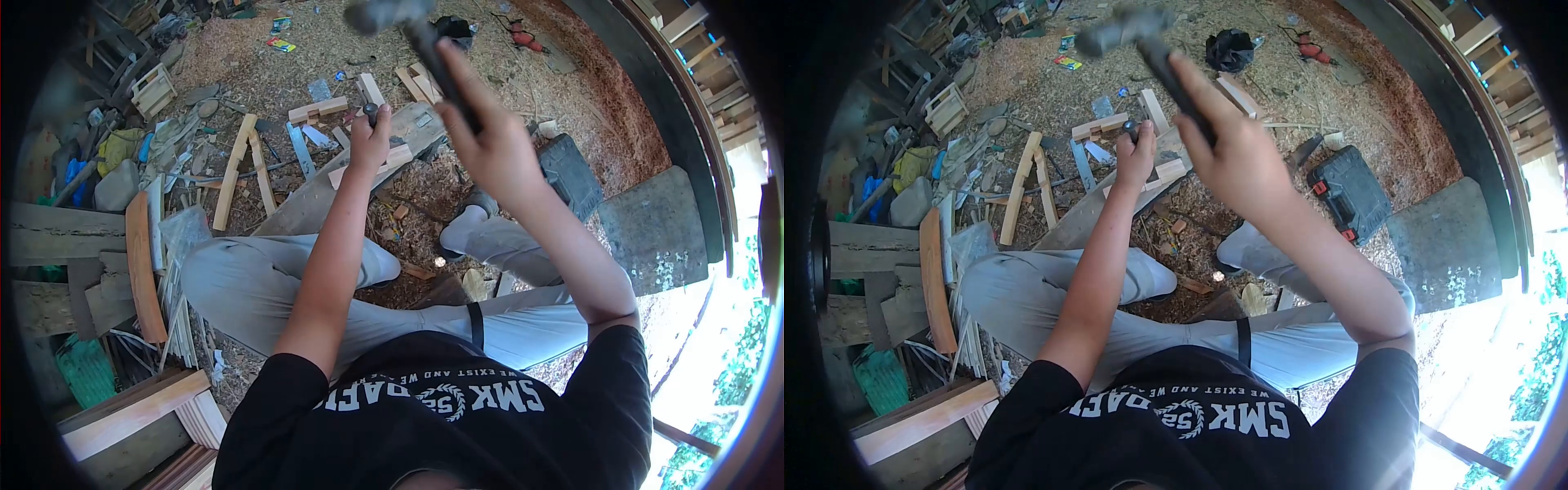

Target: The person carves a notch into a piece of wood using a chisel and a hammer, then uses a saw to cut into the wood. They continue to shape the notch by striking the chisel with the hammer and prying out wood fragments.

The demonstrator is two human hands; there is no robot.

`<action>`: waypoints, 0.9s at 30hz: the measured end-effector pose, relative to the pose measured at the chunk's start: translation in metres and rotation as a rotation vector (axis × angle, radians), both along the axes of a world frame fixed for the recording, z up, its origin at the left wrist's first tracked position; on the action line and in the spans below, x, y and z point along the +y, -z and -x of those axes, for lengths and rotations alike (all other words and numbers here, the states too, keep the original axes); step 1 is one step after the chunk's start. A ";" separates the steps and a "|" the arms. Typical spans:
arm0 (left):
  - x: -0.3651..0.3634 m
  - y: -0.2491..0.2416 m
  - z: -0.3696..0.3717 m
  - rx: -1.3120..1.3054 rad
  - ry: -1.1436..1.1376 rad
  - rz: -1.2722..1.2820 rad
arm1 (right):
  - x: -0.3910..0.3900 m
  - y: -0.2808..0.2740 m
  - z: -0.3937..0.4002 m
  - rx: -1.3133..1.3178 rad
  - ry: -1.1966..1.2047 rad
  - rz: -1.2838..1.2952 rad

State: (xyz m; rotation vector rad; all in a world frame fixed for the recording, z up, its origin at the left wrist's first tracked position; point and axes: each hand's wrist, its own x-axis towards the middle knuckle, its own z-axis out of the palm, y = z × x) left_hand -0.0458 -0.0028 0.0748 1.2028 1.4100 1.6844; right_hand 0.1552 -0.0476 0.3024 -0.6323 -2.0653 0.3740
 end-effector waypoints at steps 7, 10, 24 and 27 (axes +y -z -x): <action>-0.005 0.002 -0.012 0.016 -0.070 -0.111 | -0.008 0.037 -0.018 -0.533 0.013 0.439; -0.009 0.006 -0.004 0.088 -0.077 -0.046 | -0.016 0.023 -0.019 -0.441 0.038 0.476; 0.012 -0.016 0.033 -0.237 0.008 -0.002 | 0.001 -0.011 -0.009 -0.354 -0.012 0.504; 0.014 -0.018 0.037 -0.307 -0.006 -0.015 | 0.007 -0.009 0.003 -0.352 -0.059 0.483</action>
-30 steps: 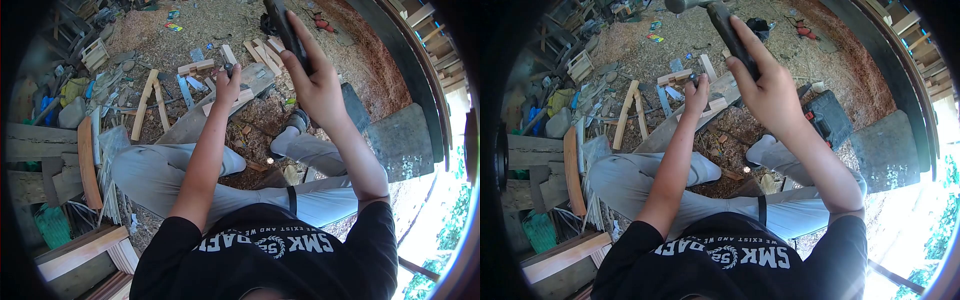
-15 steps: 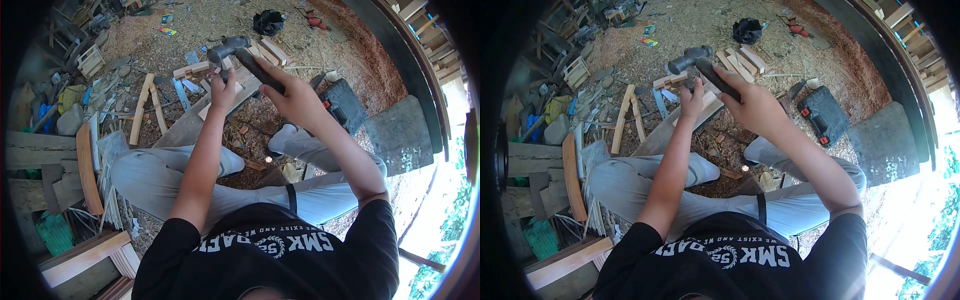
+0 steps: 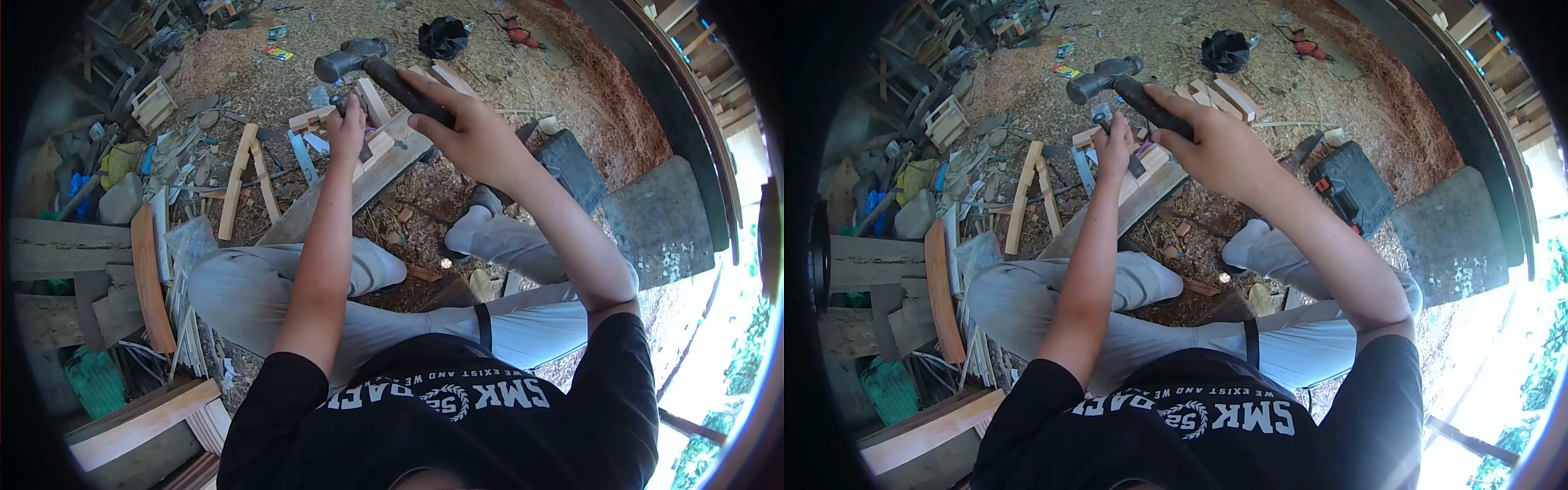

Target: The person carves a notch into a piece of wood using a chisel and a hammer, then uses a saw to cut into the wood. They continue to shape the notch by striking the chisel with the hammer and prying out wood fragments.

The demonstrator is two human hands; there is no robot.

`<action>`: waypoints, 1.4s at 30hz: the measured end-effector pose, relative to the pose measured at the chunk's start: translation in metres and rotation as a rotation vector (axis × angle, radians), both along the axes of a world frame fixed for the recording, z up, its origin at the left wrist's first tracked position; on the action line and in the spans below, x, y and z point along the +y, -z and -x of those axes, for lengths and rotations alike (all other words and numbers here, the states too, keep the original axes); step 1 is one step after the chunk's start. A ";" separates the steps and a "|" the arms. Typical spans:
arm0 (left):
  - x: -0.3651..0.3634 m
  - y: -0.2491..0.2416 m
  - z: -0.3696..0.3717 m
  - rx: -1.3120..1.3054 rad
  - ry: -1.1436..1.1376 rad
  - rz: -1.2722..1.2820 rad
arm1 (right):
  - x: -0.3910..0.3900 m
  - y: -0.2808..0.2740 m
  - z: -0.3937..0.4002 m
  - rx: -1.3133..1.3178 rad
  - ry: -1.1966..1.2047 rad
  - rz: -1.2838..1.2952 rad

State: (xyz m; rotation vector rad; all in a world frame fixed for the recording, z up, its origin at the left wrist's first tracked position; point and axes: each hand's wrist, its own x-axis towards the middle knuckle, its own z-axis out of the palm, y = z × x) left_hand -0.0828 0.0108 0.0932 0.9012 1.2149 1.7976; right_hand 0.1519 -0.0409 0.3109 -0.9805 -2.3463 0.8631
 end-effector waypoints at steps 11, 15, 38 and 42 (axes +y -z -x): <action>0.013 0.015 0.001 0.079 -0.178 -0.026 | 0.030 -0.007 0.053 0.298 0.011 -0.280; 0.005 0.011 0.000 0.086 -0.127 -0.068 | 0.037 0.021 0.051 -0.267 -0.030 -0.193; 0.004 0.022 0.001 0.161 -0.162 -0.041 | 0.015 0.001 0.043 0.024 0.016 -0.185; -0.003 0.008 -0.005 0.137 -0.148 -0.043 | 0.009 0.002 0.047 0.137 0.067 -0.286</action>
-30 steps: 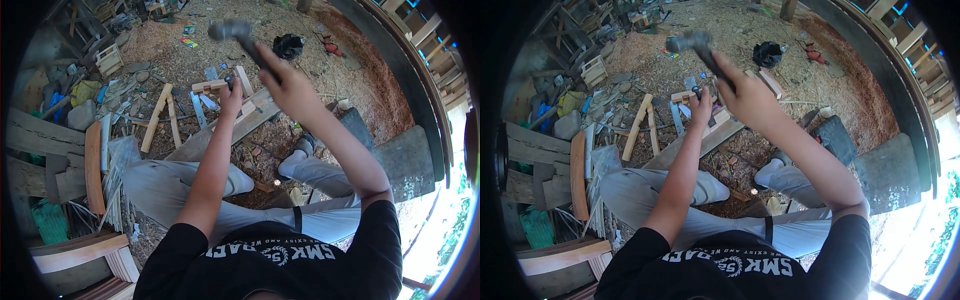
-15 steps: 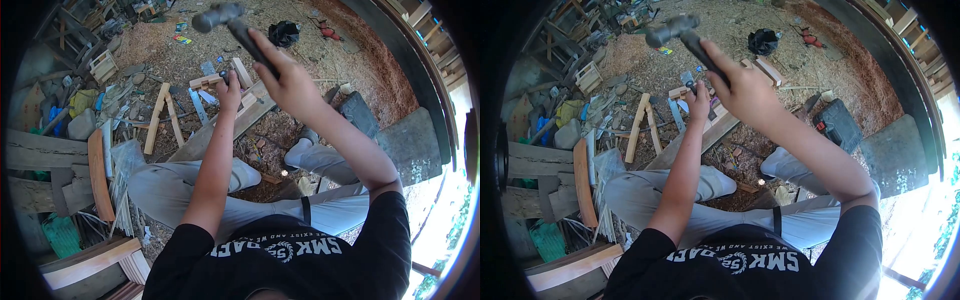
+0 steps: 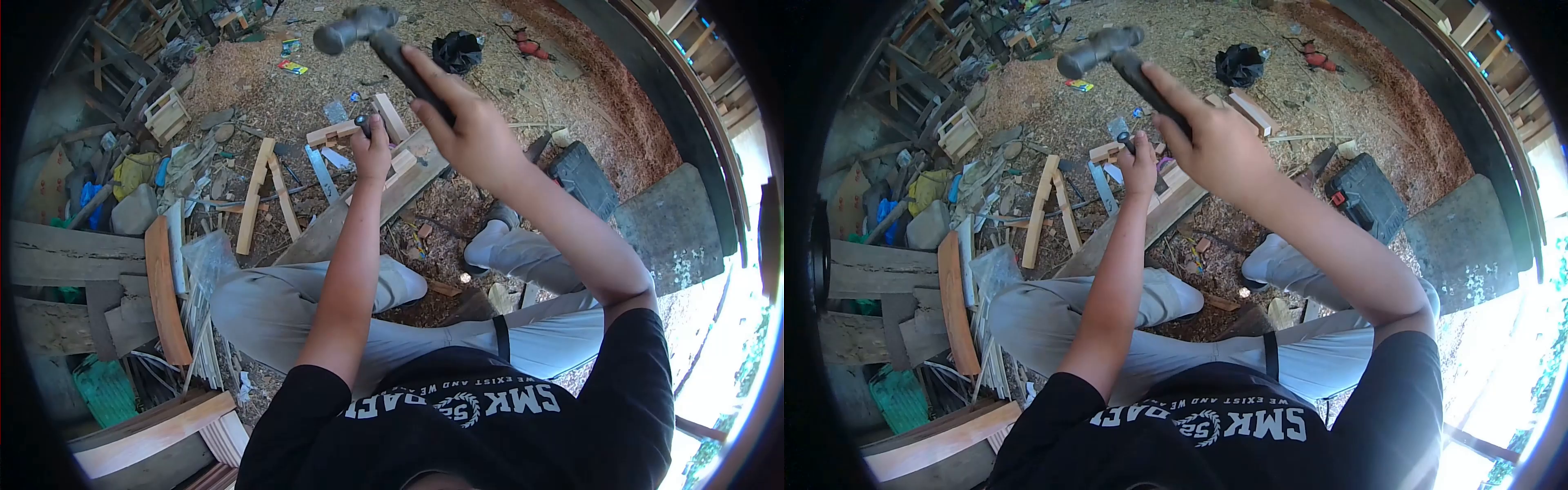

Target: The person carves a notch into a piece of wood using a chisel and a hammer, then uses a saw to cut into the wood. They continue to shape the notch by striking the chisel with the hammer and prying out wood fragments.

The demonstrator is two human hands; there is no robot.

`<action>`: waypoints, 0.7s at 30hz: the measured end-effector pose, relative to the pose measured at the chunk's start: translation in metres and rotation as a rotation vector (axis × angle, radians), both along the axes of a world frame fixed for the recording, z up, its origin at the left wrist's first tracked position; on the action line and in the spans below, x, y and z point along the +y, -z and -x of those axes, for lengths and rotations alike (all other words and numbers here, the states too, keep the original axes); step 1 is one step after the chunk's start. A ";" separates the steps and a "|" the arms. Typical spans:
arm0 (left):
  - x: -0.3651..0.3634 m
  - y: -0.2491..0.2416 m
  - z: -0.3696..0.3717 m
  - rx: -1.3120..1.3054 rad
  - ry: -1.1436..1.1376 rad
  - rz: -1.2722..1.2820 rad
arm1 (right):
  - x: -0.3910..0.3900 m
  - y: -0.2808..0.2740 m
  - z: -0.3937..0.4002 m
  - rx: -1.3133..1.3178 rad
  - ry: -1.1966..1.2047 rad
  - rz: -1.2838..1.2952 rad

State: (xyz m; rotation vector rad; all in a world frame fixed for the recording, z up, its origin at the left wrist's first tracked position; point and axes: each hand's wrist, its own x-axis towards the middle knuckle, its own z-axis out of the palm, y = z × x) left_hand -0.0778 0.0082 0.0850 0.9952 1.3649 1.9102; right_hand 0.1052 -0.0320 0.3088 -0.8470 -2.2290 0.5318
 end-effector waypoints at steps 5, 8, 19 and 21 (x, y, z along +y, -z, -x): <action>0.007 0.002 -0.006 -0.025 -0.178 -0.186 | 0.003 0.031 -0.015 -0.491 -0.073 0.087; 0.005 0.007 0.006 -0.120 -0.009 -0.058 | 0.010 0.029 -0.017 -0.420 -0.077 0.121; 0.008 0.022 0.008 0.074 -0.064 -0.004 | 0.019 0.014 0.000 -0.524 -0.131 0.017; 0.007 0.027 0.006 0.045 -0.057 0.013 | 0.021 0.012 -0.002 -0.623 -0.099 0.047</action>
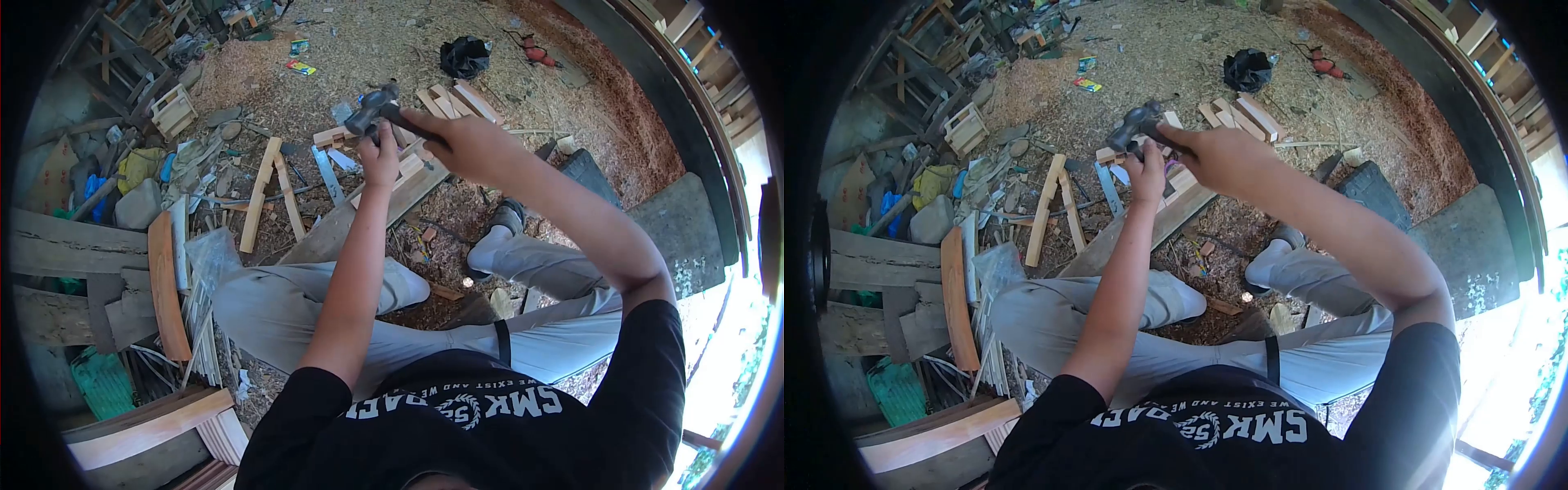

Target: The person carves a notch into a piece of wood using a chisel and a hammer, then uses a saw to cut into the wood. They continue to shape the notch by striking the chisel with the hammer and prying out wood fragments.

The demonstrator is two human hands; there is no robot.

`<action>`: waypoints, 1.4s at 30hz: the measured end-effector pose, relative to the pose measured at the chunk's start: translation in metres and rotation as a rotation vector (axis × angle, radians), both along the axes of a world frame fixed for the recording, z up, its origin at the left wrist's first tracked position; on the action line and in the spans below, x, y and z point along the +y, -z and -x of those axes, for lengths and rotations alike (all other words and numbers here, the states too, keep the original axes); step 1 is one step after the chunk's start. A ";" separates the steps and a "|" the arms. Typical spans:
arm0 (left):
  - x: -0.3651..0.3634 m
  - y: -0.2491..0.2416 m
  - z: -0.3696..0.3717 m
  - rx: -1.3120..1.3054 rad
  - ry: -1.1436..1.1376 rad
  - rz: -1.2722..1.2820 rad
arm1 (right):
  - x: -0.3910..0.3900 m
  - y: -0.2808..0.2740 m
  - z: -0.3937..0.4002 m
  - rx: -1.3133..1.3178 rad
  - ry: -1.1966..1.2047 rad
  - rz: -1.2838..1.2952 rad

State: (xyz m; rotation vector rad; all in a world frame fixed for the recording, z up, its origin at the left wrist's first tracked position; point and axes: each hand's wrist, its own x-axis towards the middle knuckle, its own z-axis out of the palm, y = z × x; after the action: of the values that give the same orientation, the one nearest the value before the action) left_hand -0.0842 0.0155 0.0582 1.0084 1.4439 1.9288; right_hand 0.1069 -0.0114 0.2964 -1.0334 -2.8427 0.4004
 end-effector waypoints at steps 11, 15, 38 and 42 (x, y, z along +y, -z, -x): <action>-0.005 -0.016 -0.003 -0.037 0.037 -0.047 | -0.009 -0.019 0.000 0.400 0.018 -0.218; 0.007 0.001 -0.009 -0.004 -0.120 -0.102 | -0.014 0.007 -0.006 0.038 -0.060 -0.140; -0.005 -0.012 -0.003 -0.008 0.014 -0.061 | -0.028 -0.035 0.006 0.460 0.074 -0.079; -0.002 -0.008 0.002 -0.050 0.037 -0.054 | -0.024 -0.007 0.011 0.596 0.050 -0.153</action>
State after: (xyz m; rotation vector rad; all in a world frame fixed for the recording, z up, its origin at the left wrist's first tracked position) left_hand -0.0860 0.0131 0.0663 0.9966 1.3436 1.9616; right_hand 0.0963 -0.0352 0.3035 -0.7876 -2.2724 0.3972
